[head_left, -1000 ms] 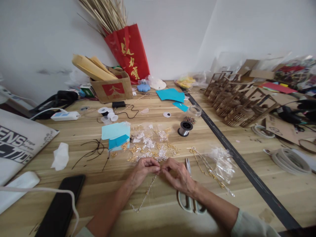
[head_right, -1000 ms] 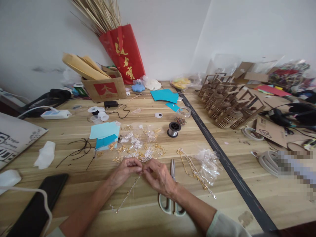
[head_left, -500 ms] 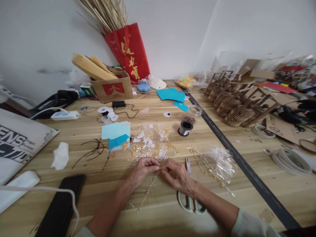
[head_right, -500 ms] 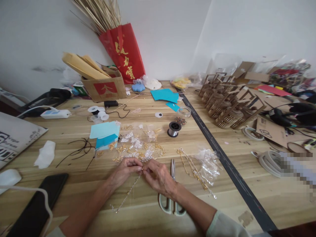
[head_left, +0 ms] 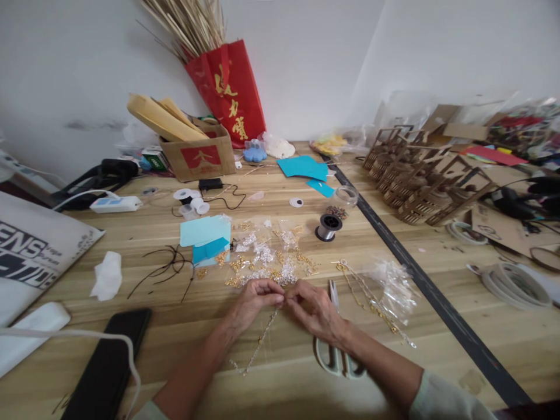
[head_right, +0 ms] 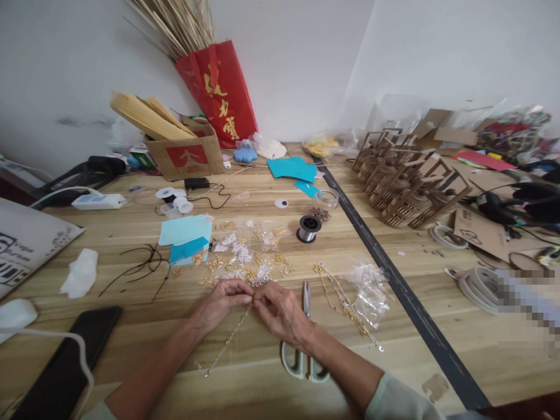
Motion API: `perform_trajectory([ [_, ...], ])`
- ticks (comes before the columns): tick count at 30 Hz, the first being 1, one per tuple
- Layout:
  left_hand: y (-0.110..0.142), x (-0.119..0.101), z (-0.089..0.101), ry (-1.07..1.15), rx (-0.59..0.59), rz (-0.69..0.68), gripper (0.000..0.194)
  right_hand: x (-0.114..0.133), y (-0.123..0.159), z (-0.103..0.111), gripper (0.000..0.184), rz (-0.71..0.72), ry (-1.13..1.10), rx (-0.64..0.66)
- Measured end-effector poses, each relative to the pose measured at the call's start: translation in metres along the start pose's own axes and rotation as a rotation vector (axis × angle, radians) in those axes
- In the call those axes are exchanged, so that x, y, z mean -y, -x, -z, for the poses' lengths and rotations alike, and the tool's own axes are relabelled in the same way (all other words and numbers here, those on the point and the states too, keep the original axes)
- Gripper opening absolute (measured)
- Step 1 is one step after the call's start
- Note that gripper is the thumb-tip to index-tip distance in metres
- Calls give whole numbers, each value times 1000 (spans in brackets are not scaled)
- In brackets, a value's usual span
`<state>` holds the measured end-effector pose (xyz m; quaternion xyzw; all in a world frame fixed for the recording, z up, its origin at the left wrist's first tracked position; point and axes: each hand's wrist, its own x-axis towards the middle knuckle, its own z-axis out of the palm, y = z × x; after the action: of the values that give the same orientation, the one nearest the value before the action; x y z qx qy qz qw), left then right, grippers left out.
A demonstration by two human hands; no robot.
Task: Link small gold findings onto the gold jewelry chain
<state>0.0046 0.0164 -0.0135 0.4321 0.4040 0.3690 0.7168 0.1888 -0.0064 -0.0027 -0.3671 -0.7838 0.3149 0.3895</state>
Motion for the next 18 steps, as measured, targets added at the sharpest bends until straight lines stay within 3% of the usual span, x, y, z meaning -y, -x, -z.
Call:
perform_trajectory([
  [10,2,-4,-2,-134,35,-55,12,4,-2,5,16,-83,-118,-60],
  [14,3,-3,-6,-311,46,-207,7,5,-3,7,20,-82,-160,-82],
  [18,6,-1,-11,-668,24,-388,10,7,-4,7,21,-69,-177,-87],
])
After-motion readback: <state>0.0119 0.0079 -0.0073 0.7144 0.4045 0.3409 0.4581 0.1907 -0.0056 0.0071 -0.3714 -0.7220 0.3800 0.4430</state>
